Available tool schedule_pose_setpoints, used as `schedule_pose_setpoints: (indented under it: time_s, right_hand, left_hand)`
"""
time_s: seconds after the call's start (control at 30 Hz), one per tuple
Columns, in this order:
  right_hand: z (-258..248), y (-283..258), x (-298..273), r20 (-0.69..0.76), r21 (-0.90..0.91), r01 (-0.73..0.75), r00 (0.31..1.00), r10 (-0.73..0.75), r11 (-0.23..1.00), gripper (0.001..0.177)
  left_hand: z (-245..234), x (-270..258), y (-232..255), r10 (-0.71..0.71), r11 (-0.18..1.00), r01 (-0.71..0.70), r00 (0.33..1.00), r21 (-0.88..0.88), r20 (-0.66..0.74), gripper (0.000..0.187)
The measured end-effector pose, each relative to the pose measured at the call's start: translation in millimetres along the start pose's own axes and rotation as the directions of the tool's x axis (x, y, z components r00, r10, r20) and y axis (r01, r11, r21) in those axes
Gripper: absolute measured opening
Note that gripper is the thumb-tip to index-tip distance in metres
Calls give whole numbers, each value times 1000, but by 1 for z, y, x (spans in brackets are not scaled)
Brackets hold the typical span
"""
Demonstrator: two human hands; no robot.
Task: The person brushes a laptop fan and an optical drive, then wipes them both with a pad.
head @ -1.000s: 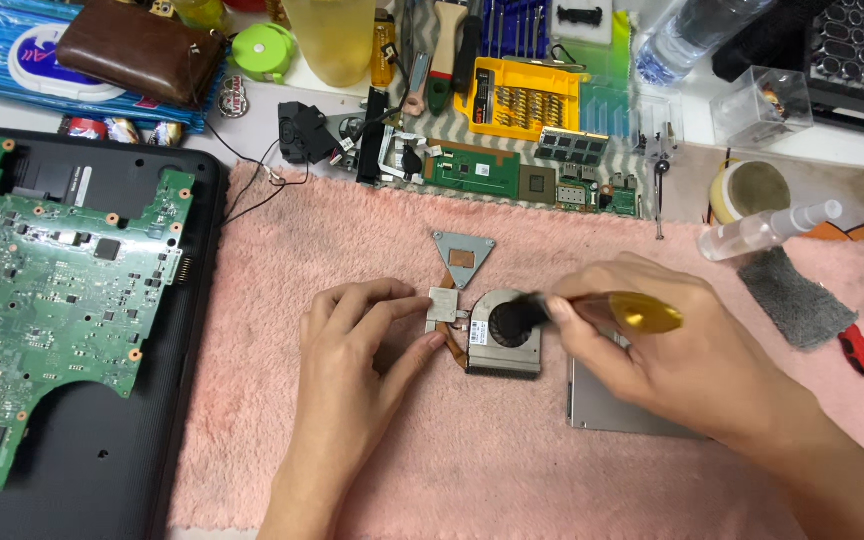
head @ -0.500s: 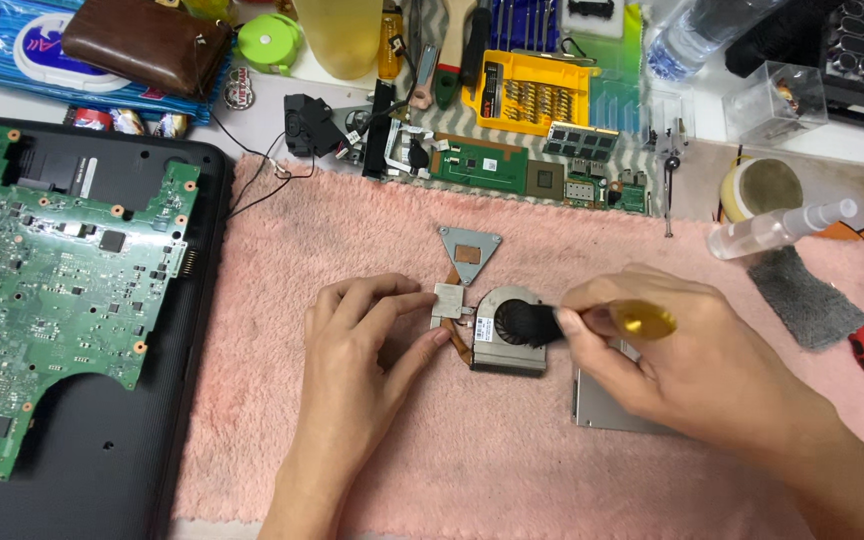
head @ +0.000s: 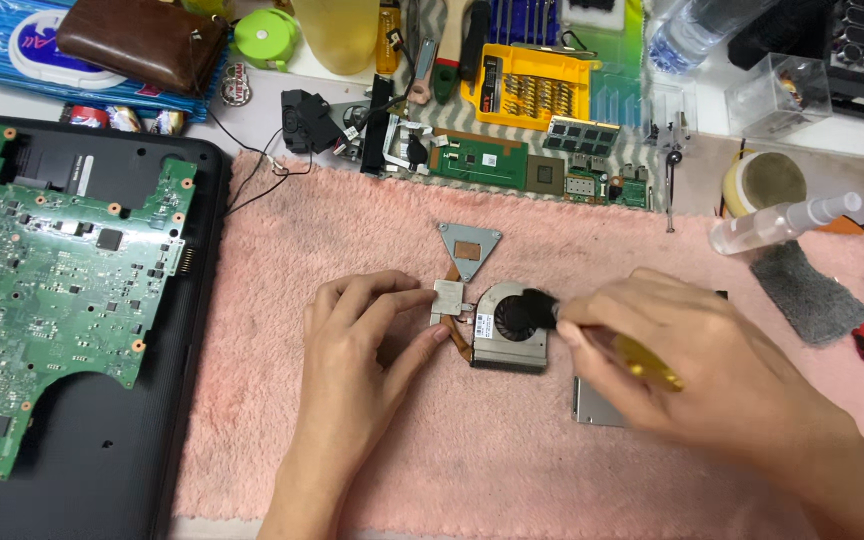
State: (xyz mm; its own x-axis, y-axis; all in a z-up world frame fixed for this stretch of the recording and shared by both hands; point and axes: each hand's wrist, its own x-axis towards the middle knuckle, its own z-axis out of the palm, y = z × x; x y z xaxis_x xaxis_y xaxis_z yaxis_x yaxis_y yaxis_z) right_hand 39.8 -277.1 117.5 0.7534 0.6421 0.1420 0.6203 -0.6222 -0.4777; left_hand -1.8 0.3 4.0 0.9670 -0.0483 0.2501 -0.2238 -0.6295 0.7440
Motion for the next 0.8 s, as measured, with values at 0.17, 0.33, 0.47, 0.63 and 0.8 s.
schedule_pose_setpoints:
  time_s: [0.17,0.33,0.47,0.63,0.8]
  right_hand:
    - [8,-3,1,24,-7,3,1000,-3,1000,8]
    - [5,-9,12,-17,113,-122,992,124,986,11]
    - [12,-1,13,-27,90,-113,993,116,990,14]
    - [7,5,2,23,92,-163,987,161,982,28]
    - [10,25,-10,-91,-107,-81,993,71,991,17]
  left_hand:
    - [-1,0,0,7,1000,-7,1000,10,1,30]
    - [0,0,-2,7,1000,-7,1000,21,8,31]
    - [0,1,-1,18,1000,-18,1000,10,1,31]
    - [-1,1,1,9,1000,-9,1000,8,12,32]
    - [-2,1,2,1,1000,-2,1000,16,9,32]
